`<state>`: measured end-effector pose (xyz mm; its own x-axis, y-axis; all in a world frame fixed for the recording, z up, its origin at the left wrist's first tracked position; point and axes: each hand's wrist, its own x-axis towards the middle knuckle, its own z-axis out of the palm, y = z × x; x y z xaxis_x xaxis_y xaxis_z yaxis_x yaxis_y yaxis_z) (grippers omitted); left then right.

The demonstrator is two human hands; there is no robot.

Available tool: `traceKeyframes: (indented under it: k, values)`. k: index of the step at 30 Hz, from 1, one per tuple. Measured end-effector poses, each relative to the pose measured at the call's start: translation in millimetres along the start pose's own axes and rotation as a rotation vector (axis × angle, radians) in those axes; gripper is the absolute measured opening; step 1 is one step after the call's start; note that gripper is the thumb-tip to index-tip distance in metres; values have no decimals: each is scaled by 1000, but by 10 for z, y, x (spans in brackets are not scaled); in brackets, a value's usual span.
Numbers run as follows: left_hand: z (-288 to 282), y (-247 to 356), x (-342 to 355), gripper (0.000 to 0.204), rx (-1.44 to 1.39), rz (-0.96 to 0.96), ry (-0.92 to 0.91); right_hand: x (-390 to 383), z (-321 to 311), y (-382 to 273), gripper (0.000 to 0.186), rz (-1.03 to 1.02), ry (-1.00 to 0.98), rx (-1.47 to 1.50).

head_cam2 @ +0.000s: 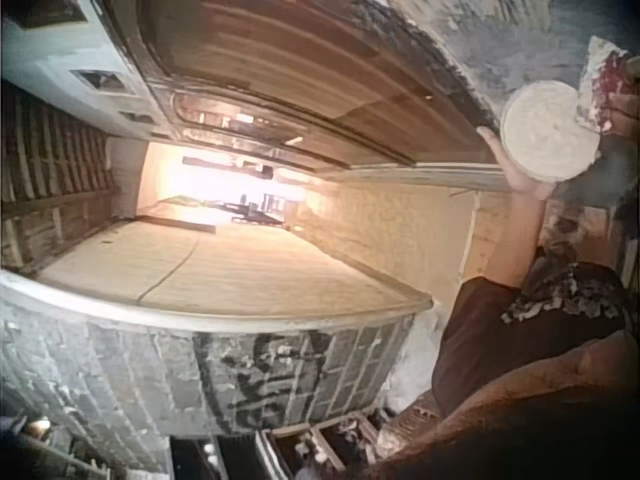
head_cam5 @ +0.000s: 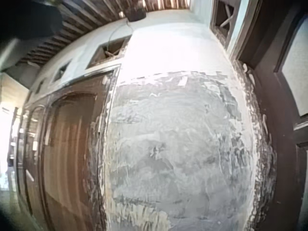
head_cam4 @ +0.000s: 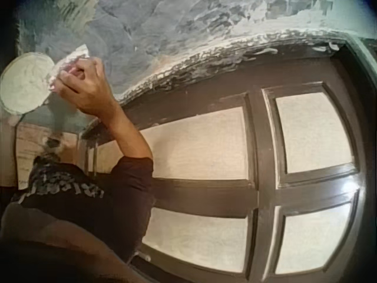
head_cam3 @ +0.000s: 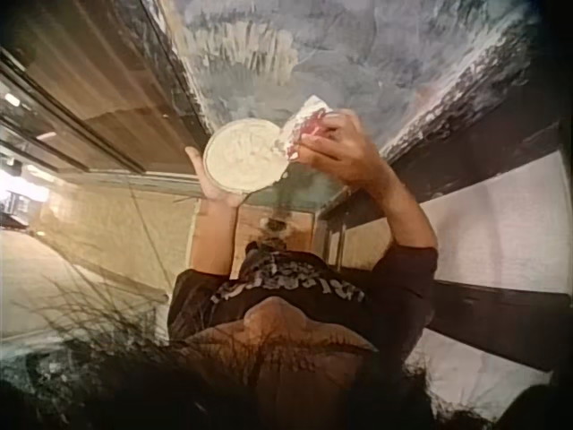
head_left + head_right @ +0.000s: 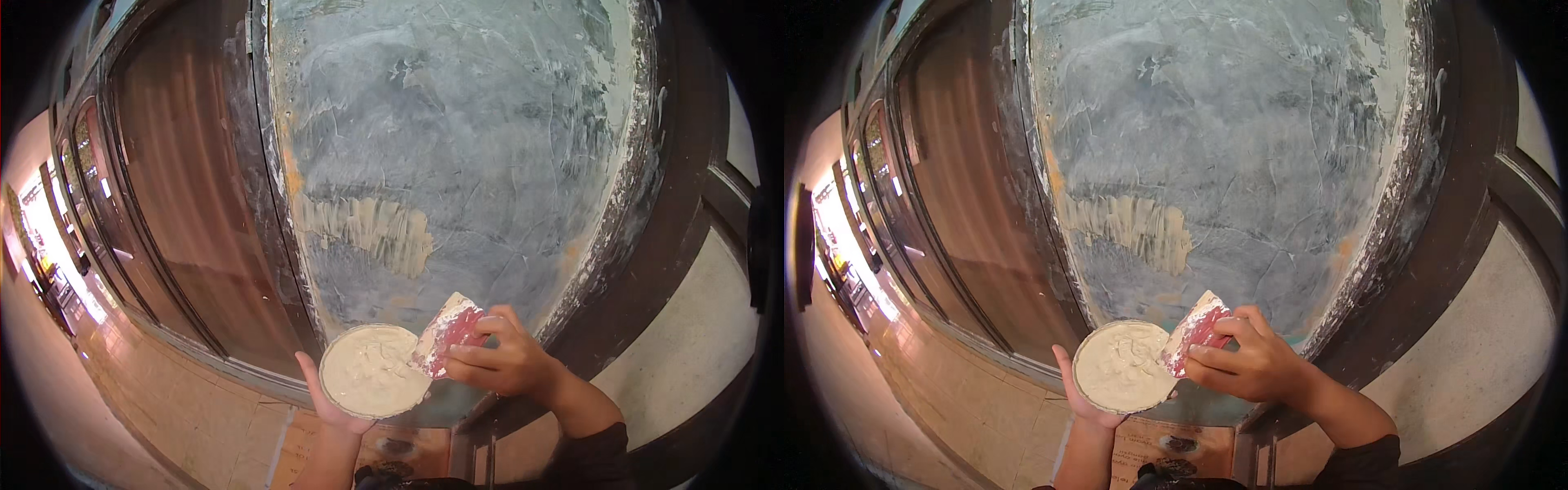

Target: The person applies wall putty to a damaged section of a wall using a scraper.

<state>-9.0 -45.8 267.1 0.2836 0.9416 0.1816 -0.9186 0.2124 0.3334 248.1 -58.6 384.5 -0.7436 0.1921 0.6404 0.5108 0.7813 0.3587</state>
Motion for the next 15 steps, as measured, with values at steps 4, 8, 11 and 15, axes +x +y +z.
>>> traceKeyframes:
  k: [4, 8, 11, 15]
  values:
    - [0, -64, -19, 110, 12, 4, 27, -57, -1, 11, 18, -5, 11, 19]
    - [35, -116, -31, 109, 27, 4, 8, -102, -3, 5, 18, 5, 42, 41]
    - [33, -158, -17, 111, -38, -1, 15, -130, -18, 33, 18, -2, 40, 44]
    - [26, -211, -31, 111, -20, 11, 40, -181, 14, 41, 17, -6, 71, 46]
